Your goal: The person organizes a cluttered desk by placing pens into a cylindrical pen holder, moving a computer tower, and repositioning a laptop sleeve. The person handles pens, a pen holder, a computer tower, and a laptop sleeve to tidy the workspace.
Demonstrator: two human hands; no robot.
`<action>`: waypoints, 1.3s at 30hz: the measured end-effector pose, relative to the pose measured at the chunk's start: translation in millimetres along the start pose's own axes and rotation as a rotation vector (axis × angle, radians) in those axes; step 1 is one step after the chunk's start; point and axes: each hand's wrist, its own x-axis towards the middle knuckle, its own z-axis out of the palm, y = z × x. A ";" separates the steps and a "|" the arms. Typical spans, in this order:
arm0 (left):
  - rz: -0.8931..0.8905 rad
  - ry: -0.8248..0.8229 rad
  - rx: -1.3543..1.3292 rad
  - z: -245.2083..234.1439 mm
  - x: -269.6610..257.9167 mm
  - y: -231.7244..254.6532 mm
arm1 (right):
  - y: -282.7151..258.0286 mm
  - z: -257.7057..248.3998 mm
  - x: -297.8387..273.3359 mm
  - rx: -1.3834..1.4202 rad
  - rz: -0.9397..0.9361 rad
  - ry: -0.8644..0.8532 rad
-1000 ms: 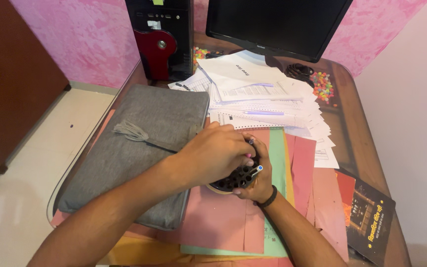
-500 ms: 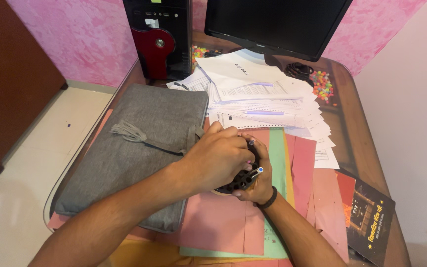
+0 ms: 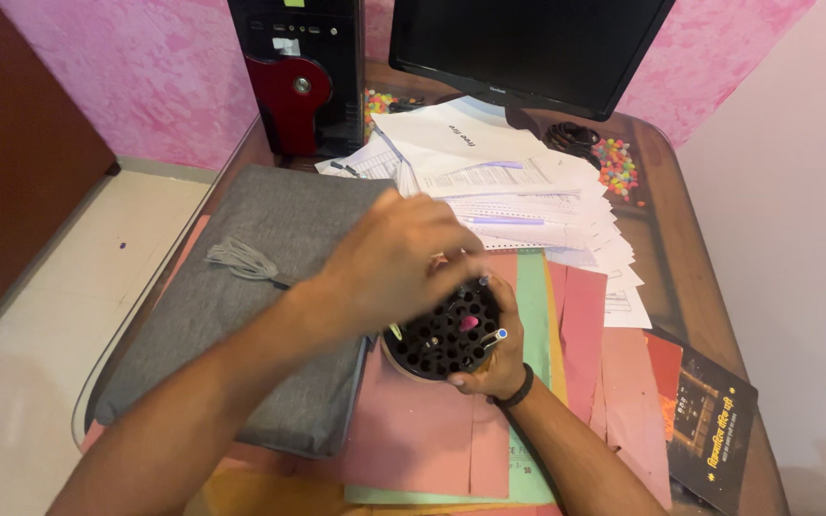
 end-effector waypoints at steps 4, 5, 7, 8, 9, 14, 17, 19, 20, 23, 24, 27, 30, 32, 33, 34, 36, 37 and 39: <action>-0.194 -0.062 -0.019 5.9 4.8 -43.9 | -6.0 0.7 4.0 -0.022 -0.003 0.000; -0.260 -0.088 -0.040 10.8 4.9 -56.1 | -6.4 0.9 4.2 -0.019 0.002 -0.002; -0.344 -0.148 -0.043 21.3 5.2 -81.9 | -6.1 0.5 3.6 -0.016 0.013 -0.003; -0.385 -0.179 -0.045 28.0 5.3 -93.6 | -5.4 2.0 2.8 0.056 0.024 -0.001; -0.403 -0.209 -0.049 35.7 6.1 -104.5 | -4.1 3.5 2.7 0.125 0.033 -0.001; -0.330 -0.307 -0.021 75.8 18.2 -142.6 | -0.4 7.7 2.2 0.216 0.009 0.013; -0.442 -0.450 -0.015 100.9 26.6 -149.2 | -0.8 7.5 -0.2 0.232 0.041 0.019; -0.340 -0.412 -0.002 115.9 32.6 -154.3 | -0.1 5.8 -1.5 0.238 0.061 0.015; -0.291 -0.393 0.004 122.9 34.9 -156.5 | -0.1 5.9 -2.7 0.248 0.067 0.013; -0.310 -0.461 0.052 139.7 40.3 -161.7 | 1.0 6.0 -3.6 0.265 0.076 0.002; -0.304 -0.452 0.043 143.4 40.8 -164.3 | 1.0 4.9 -3.8 0.261 0.080 -0.004; -0.291 -0.430 0.018 158.8 40.3 -168.4 | 0.8 2.8 -5.7 0.266 0.096 -0.014; -0.273 -0.408 0.024 167.6 38.9 -170.7 | 1.0 5.6 -6.0 0.291 0.089 -0.007; -0.240 -0.377 0.024 167.0 39.0 -170.6 | 1.4 5.4 -4.9 0.290 0.079 -0.005; -0.223 -0.360 0.038 164.1 39.6 -169.9 | 1.5 5.2 -4.7 0.280 0.077 -0.006; -0.205 -0.344 0.052 159.3 41.1 -168.8 | 1.4 4.9 -4.7 0.270 0.074 -0.007; -0.232 -0.310 -0.007 143.4 43.5 -165.1 | 1.3 5.0 -5.1 0.271 0.086 -0.003; -0.274 -0.290 -0.077 131.1 44.6 -163.5 | 1.7 5.4 -4.8 0.274 0.089 -0.002; -0.303 -0.229 -0.182 104.1 46.1 -154.9 | 2.7 4.7 -2.9 0.237 0.064 0.003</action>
